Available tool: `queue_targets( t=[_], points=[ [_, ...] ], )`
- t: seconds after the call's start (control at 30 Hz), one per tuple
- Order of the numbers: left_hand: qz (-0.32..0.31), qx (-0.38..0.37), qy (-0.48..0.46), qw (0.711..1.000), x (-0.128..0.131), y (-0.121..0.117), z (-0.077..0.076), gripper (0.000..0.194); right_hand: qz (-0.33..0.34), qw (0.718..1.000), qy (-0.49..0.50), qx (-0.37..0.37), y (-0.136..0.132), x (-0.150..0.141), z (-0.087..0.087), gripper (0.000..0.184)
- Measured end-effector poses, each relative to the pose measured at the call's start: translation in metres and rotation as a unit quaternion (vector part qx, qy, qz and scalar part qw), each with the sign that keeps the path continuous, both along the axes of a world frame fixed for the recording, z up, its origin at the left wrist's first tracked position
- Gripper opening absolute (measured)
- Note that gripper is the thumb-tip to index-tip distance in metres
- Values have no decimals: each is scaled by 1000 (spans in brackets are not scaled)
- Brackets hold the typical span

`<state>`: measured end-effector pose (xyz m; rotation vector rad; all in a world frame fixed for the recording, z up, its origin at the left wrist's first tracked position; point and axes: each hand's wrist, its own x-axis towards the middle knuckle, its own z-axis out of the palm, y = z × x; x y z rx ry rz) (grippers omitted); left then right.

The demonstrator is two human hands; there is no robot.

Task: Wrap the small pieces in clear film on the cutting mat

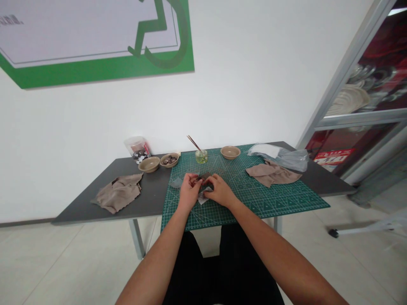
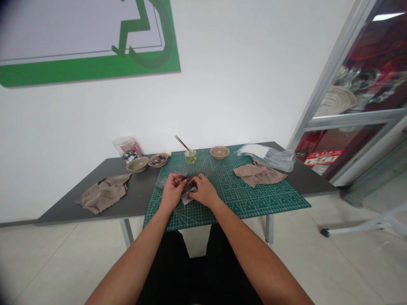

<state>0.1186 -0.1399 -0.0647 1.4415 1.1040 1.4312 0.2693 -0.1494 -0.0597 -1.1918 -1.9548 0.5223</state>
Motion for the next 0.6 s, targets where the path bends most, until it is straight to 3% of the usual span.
queue_targets(
  t=[0.1, 0.23, 0.33, 0.6],
  points=[
    [20, 6, 45, 999, 1, -4, 2, 22, 12, 1000, 15, 20, 0, 2, 0, 30],
    [55, 46, 206, 976, -1, -11, 9, 4, 61, 996, 48, -31, 1, 3, -1, 38],
    [68, 92, 287, 951, -3, -17, 12, 11, 76, 994, 63, -55, 0, 3, 0, 37],
    [-16, 97, 380, 920, -10, -28, 8, 24, 82, 994, 40, -54, 1, 7, -3, 20]
  ],
)
